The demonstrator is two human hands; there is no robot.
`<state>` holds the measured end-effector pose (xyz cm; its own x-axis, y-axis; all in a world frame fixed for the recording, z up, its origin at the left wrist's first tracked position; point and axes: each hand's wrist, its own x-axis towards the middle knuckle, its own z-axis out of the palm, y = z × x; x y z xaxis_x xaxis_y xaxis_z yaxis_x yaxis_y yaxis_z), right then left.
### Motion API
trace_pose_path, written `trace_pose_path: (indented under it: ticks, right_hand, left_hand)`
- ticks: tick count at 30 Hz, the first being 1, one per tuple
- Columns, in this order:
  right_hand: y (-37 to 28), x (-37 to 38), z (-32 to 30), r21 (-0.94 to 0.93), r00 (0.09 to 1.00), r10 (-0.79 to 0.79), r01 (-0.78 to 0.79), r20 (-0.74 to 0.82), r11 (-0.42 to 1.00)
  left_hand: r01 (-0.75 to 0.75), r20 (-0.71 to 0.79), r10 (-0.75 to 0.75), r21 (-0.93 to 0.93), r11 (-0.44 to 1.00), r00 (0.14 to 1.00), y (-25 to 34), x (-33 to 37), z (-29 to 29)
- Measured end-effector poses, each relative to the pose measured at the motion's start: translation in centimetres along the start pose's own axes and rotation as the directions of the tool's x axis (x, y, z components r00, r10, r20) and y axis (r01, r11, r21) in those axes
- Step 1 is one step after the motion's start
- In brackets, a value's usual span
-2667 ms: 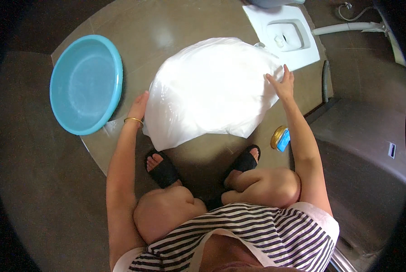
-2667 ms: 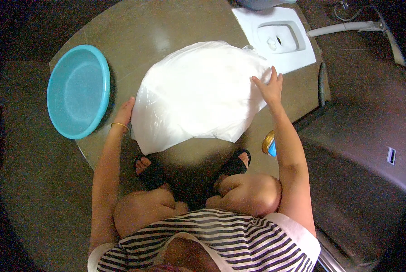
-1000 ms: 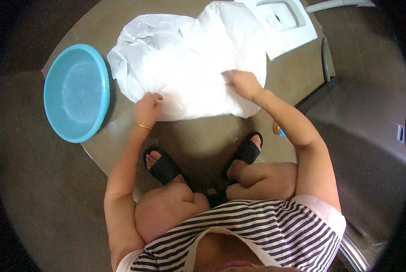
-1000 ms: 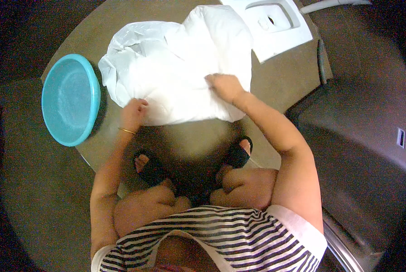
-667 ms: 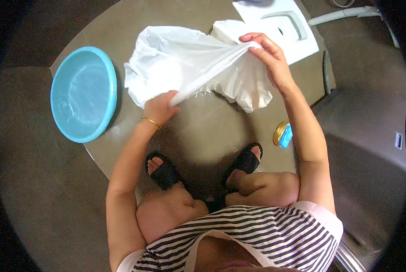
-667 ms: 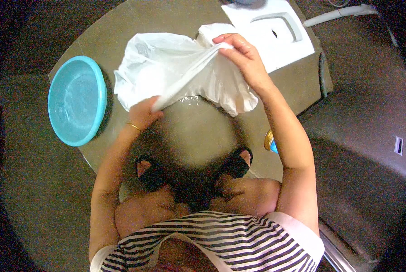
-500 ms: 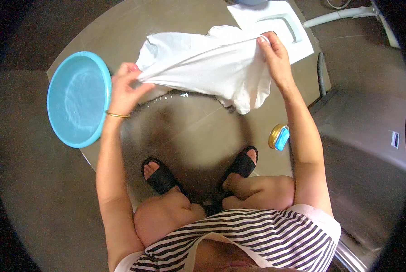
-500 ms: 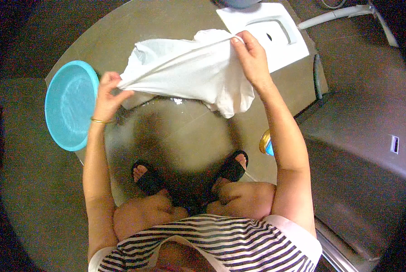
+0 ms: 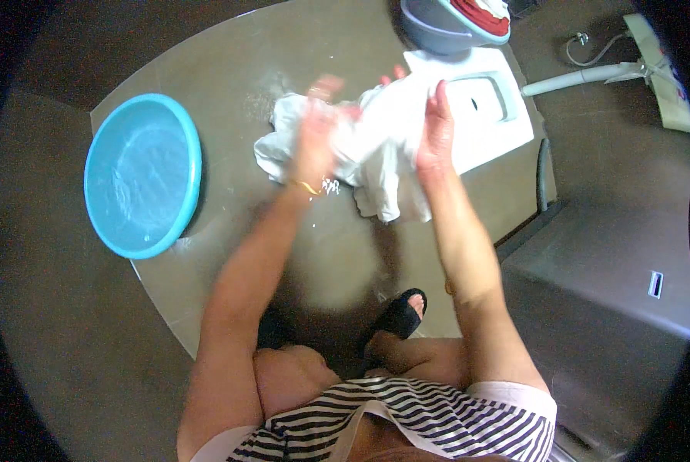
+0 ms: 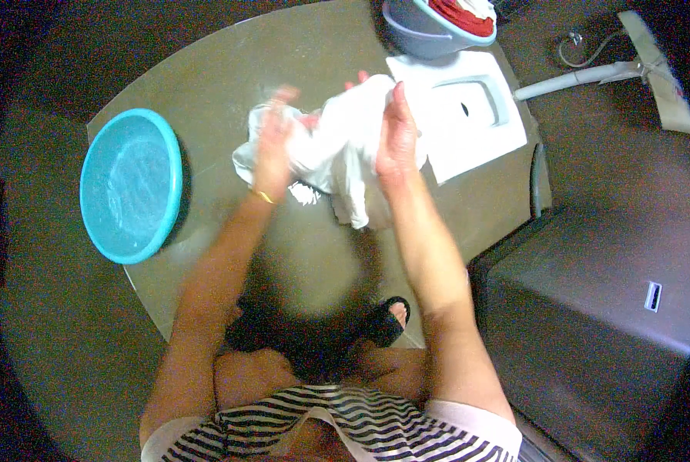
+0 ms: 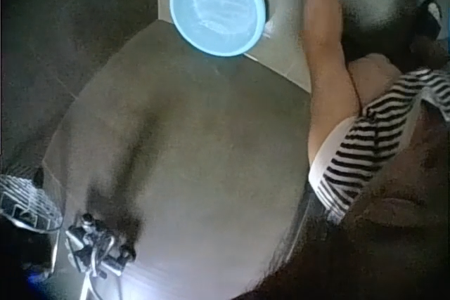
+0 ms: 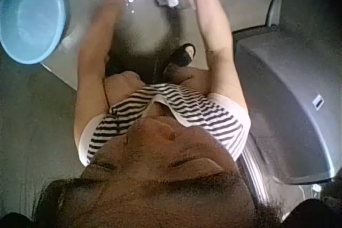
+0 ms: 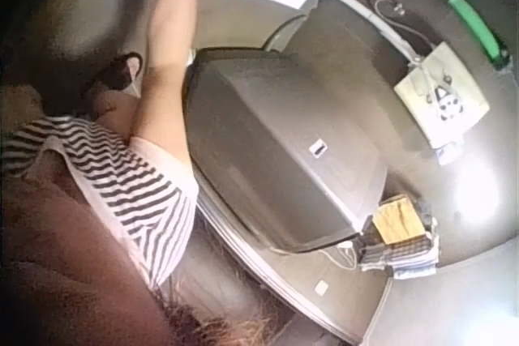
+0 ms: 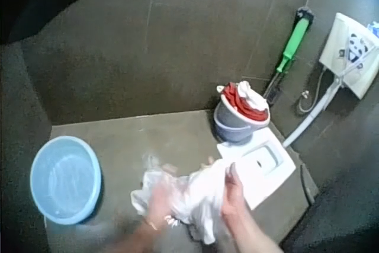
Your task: The person hand-washes a white garment by lathering and scrubbing it with soap, places the soap on a shelf, and rinses and wrings the garment in a basin under running water.
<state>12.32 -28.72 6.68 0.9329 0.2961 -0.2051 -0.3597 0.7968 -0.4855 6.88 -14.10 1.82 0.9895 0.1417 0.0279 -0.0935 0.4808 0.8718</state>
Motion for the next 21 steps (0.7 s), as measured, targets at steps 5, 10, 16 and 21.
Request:
trace_pose_path:
  ticks: [5, 10, 16, 21]
  right_hand:
    - [6.9, -1.2, -8.9, 0.312, 0.975, 0.215, -0.189, -0.051, 0.931]
    - [11.3, -2.7, -2.0, -0.275, 0.801, 0.202, -0.413, -0.564, 0.868]
    - [5.4, -1.0, -6.0, 0.036, 0.737, 0.440, -0.493, -0.513, 0.869]
    - [13.2, -5.4, 2.0, -0.265, 0.779, 0.284, -0.492, -0.559, 0.829]
  left_hand:
    - [-0.502, 0.477, 0.204, 0.660, 0.559, 0.855, -1.5, -2.9, 6.6]
    - [0.085, -0.175, 0.091, 0.791, 0.606, 0.980, -3.0, 3.7, -2.2]
    - [-0.487, 0.352, 0.357, 0.760, 0.430, 0.865, -5.8, -3.3, 1.5]
    - [0.009, -0.154, 0.161, 0.749, 0.663, 0.975, -4.0, 0.9, -5.9]
